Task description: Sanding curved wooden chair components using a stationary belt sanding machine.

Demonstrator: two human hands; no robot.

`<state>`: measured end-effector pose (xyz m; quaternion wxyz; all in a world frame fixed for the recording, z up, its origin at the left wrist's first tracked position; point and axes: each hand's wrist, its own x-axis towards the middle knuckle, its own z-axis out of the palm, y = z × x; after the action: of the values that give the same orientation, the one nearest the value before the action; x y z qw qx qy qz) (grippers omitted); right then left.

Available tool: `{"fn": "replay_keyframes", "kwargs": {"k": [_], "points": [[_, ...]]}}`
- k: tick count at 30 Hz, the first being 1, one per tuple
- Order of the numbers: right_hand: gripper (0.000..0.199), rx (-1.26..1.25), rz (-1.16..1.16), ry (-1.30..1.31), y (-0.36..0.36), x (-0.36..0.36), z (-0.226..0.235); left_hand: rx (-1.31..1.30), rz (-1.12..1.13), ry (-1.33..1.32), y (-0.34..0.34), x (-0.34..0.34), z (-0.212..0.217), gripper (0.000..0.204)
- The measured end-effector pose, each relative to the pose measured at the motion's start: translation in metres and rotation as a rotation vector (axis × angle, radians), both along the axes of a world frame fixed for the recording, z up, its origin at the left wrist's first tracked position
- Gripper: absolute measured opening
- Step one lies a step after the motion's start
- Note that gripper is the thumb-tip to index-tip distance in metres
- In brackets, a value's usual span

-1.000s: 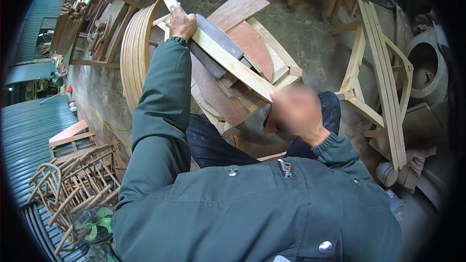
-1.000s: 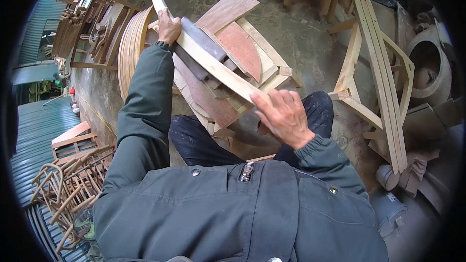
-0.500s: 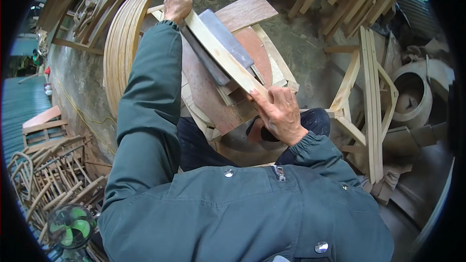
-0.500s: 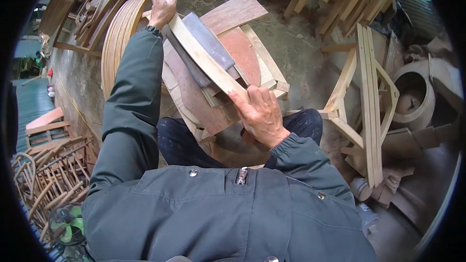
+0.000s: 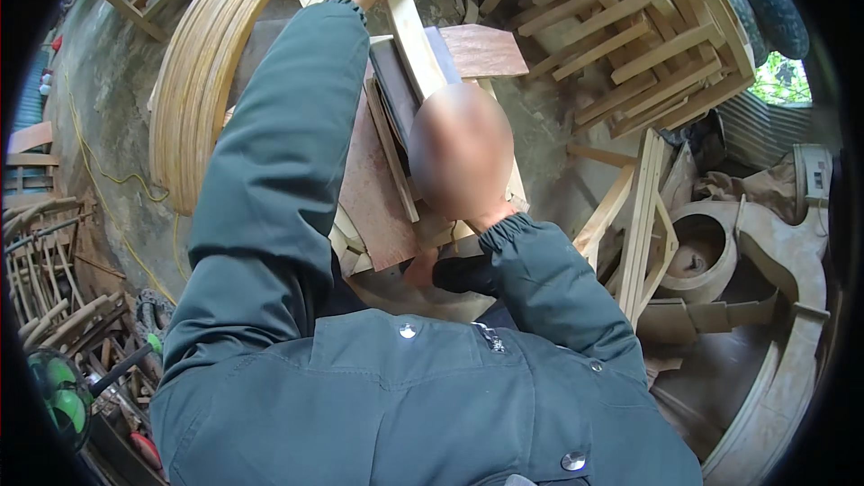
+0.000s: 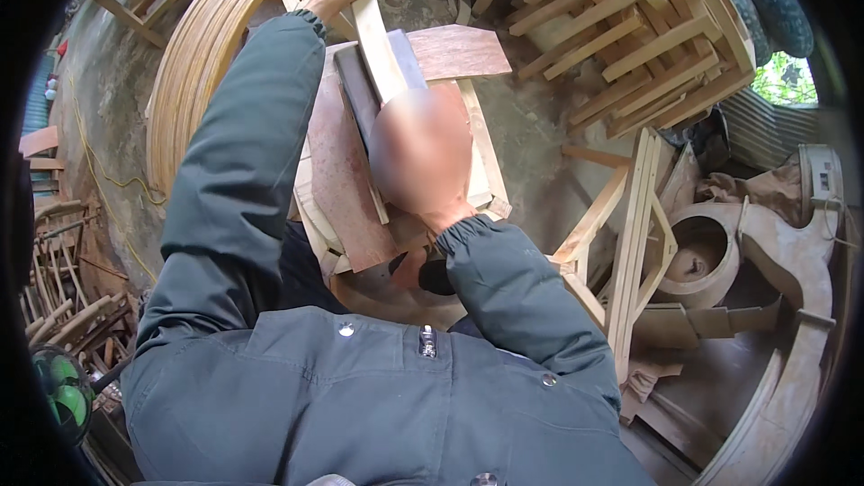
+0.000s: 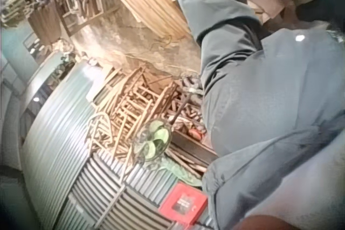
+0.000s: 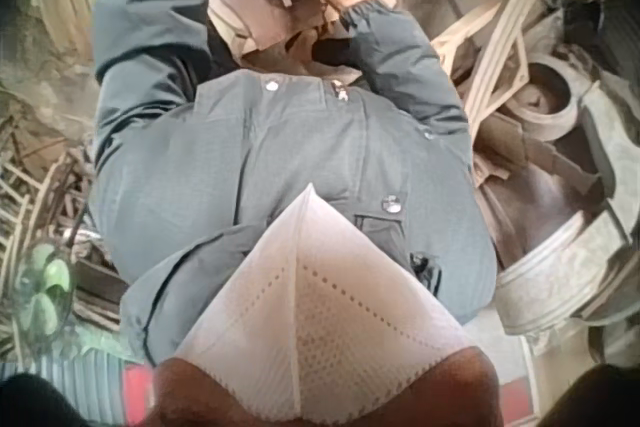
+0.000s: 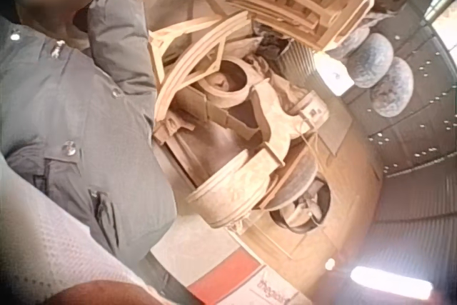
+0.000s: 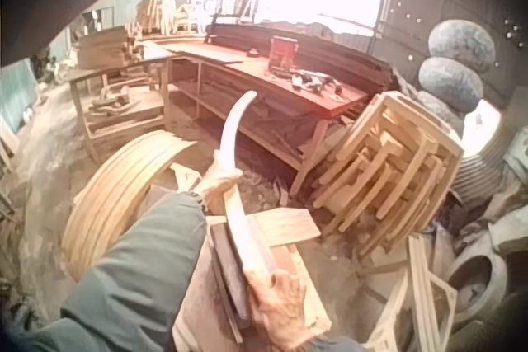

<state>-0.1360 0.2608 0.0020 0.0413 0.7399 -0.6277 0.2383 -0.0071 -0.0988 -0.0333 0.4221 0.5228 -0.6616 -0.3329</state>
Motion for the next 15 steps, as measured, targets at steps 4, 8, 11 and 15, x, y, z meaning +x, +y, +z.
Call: {"fn": "replay_keyframes", "kwargs": {"k": [4,8,11,15], "points": [[0.048,-0.049,-0.02,0.029,-0.035,0.014,0.001,-0.03,0.006,-0.067,-0.028,0.006,-0.013,0.073],[0.046,-0.055,-0.048,0.069,-0.067,0.011,-0.003,0.15,-0.037,-0.207,-0.026,-0.005,0.012,0.084],[0.045,-0.104,-0.048,0.09,-0.084,0.015,-0.003,0.199,0.026,-0.275,-0.022,0.001,0.026,0.095],[0.047,-0.095,-0.023,0.111,-0.076,0.019,-0.003,0.175,0.089,-0.418,-0.003,0.013,0.034,0.097]]}}
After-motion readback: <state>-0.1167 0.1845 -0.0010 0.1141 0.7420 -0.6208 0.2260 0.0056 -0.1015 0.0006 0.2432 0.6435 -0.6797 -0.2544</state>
